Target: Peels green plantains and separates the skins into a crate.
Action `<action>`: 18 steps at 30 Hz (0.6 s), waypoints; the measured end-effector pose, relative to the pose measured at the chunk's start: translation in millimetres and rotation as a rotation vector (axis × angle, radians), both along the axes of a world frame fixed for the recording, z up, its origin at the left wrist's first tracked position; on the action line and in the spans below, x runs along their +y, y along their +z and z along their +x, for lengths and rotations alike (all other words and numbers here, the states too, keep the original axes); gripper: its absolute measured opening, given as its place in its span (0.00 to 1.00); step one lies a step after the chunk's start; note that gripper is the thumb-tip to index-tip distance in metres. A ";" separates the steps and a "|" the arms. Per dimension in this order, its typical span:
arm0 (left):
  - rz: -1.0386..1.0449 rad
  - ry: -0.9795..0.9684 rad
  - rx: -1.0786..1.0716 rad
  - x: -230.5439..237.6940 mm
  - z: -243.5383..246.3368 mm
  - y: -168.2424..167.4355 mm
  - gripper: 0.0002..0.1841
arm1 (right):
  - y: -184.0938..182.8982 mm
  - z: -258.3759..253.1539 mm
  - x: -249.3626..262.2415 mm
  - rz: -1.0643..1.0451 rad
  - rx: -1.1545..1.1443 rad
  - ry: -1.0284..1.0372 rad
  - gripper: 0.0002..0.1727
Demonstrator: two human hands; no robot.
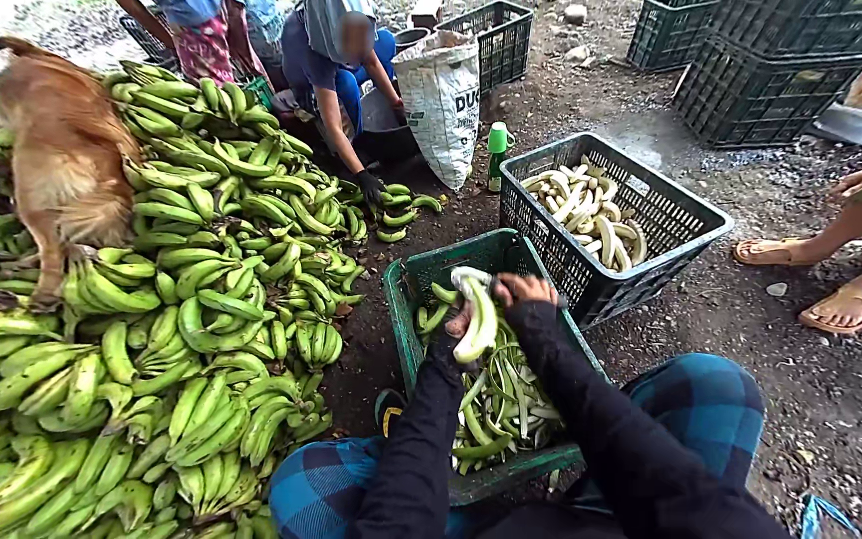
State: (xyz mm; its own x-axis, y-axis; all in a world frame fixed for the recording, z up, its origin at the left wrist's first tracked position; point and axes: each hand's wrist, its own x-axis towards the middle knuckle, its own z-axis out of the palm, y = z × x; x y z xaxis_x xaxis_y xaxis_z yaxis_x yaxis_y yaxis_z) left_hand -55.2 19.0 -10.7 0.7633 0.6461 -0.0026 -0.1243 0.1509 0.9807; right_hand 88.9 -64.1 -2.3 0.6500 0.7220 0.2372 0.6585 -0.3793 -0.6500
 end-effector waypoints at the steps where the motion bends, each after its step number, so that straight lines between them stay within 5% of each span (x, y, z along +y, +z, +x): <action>1: 0.026 -0.229 0.032 4.7 -3.7 0.7 0.27 | 9.7 20.6 12.4 0.028 -0.064 0.033 0.22; 3: 0.068 -0.300 0.111 3.9 -6.1 -2.4 0.33 | 45.4 43.4 24.2 -0.064 -0.051 0.098 0.22; 5: 0.064 0.044 0.115 -0.2 -3.0 -17.2 0.28 | 52.3 38.2 21.2 -0.055 -0.062 0.117 0.22; 9: -0.120 0.734 0.297 17.8 28.7 -22.8 0.22 | -22.4 -34.3 -15.5 -0.110 0.058 -0.045 0.26; 12: 0.073 1.066 0.343 26.8 52.8 -59.5 0.16 | -46.6 -72.8 -39.3 -0.120 0.201 -0.162 0.24; 15: -0.080 0.454 0.437 -5.5 18.2 9.1 0.20 | -18.5 -46.1 -28.3 -0.109 0.164 -0.082 0.23; 18: 0.423 -0.156 0.506 4.0 -3.6 12.4 0.24 | 17.2 16.3 1.1 -0.268 0.034 0.134 0.24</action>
State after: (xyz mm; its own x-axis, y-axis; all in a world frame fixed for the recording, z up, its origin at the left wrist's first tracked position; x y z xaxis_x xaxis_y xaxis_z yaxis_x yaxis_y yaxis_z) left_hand -58.8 23.0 1.7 0.8190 0.5524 -0.1552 0.3578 -0.2802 0.8908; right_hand 105.1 -63.0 14.9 0.5492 0.8356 0.0063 0.6939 -0.4518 -0.5608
